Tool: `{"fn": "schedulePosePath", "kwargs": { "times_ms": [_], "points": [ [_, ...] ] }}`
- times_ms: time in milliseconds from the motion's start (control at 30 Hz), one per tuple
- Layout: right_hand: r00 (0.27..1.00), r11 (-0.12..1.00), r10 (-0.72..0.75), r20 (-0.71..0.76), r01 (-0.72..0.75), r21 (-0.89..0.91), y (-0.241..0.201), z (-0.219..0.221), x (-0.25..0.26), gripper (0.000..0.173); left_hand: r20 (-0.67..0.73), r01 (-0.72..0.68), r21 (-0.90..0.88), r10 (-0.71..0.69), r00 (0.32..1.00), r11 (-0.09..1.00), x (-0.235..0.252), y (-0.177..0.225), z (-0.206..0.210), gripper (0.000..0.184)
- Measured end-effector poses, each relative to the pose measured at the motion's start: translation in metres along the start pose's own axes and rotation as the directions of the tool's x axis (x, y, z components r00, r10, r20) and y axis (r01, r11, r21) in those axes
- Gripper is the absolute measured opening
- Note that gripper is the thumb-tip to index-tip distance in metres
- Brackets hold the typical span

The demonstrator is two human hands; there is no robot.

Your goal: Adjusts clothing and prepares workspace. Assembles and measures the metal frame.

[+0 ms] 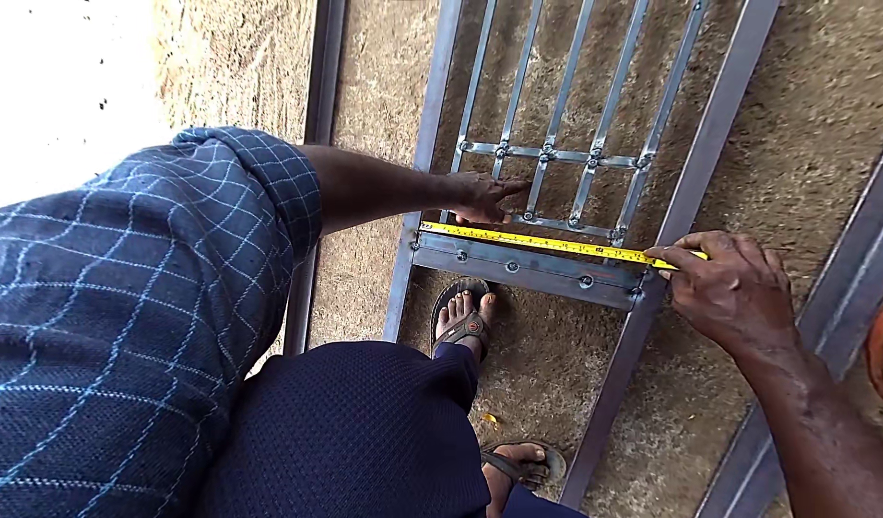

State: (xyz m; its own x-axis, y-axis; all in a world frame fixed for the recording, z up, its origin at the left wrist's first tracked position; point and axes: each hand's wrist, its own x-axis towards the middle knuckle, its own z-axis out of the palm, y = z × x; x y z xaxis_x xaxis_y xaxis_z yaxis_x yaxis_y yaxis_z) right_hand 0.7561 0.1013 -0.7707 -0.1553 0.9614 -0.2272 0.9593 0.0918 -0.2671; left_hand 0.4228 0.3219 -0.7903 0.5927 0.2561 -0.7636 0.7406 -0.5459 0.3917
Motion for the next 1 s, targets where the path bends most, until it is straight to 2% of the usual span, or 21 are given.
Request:
{"fn": "schedulePosePath", "kwargs": {
  "times_ms": [833,1000],
  "points": [
    [1.0,1.0,0.026,-0.009,-0.026,-0.009,-0.005,0.001,-0.006,0.029,0.008,0.009,0.029,-0.009,1.0,1.0,0.001,0.005,0.0,0.075],
    [1.0,1.0,0.02,-0.003,-0.02,0.001,0.001,-0.007,-0.022,0.035,-0.002,-0.02,0.065,0.021,1.0,0.998,0.002,0.005,0.001,0.072]
  ]
}}
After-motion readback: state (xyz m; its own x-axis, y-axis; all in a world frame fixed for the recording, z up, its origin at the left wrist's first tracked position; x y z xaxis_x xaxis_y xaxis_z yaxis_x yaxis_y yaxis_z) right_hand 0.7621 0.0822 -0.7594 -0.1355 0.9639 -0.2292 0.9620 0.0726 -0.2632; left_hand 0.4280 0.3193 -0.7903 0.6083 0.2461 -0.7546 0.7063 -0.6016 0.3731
